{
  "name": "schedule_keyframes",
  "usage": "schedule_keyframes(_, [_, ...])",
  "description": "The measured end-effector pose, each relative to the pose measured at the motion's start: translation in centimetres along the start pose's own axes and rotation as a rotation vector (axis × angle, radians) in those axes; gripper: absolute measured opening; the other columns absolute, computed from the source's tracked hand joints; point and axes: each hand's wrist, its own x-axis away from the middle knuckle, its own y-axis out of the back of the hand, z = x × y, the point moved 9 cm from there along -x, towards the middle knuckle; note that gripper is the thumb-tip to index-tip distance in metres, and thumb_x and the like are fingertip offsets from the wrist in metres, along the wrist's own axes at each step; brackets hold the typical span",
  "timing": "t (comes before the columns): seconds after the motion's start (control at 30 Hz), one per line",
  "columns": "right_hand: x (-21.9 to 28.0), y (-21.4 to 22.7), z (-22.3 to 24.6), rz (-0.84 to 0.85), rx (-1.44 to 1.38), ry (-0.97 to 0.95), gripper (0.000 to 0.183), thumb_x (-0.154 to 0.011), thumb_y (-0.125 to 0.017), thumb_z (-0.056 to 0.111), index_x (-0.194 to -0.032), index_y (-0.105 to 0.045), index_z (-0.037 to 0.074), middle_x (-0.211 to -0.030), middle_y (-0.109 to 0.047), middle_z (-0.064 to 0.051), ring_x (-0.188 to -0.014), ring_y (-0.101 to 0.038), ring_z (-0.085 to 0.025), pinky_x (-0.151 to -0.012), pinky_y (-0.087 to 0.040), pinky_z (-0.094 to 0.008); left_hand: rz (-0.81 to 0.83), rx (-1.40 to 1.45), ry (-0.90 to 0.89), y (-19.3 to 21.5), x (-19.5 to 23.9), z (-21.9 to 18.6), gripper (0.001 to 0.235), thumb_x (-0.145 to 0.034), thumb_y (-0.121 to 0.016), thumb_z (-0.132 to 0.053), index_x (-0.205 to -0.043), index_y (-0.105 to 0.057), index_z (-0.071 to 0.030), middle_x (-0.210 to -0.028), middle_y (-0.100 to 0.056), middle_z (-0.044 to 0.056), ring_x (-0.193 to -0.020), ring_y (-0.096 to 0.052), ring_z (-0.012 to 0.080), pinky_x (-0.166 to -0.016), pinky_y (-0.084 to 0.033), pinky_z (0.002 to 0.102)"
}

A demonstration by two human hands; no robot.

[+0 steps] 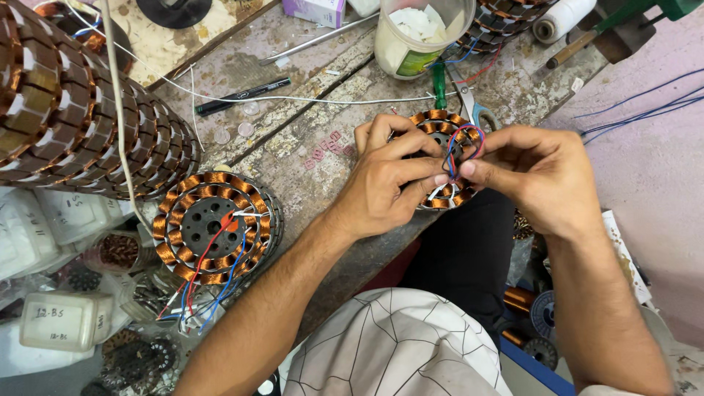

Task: The person connects wires to an electric motor stator by hand and using scissors. They strip insulation from the wire ends, twist them onto the stator's copper coils, and tuck the completed connections into the stator slots.

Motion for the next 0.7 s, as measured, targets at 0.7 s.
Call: schedule_keyframes(0.7, [4.1,-5.3,9.9,-0.05,0.81,0.678,0.024,-0.076,-0.072,-0.009,-0.095,-0.058,-0.004,-0.09,-0.062,-0.022,-0.08,-0.064,-0.041,-0.069,-0.051,-0.043,-0.063,-0.059,-0.021,0.6,-0.2,-0.6,0.013,-0.087,-0.081,-0.02,-0.095,-0.077,-0.011,-0.106,-0.069,-0.002,-0.115,-0.055,0.0242,-0.106,-0.03,0.045])
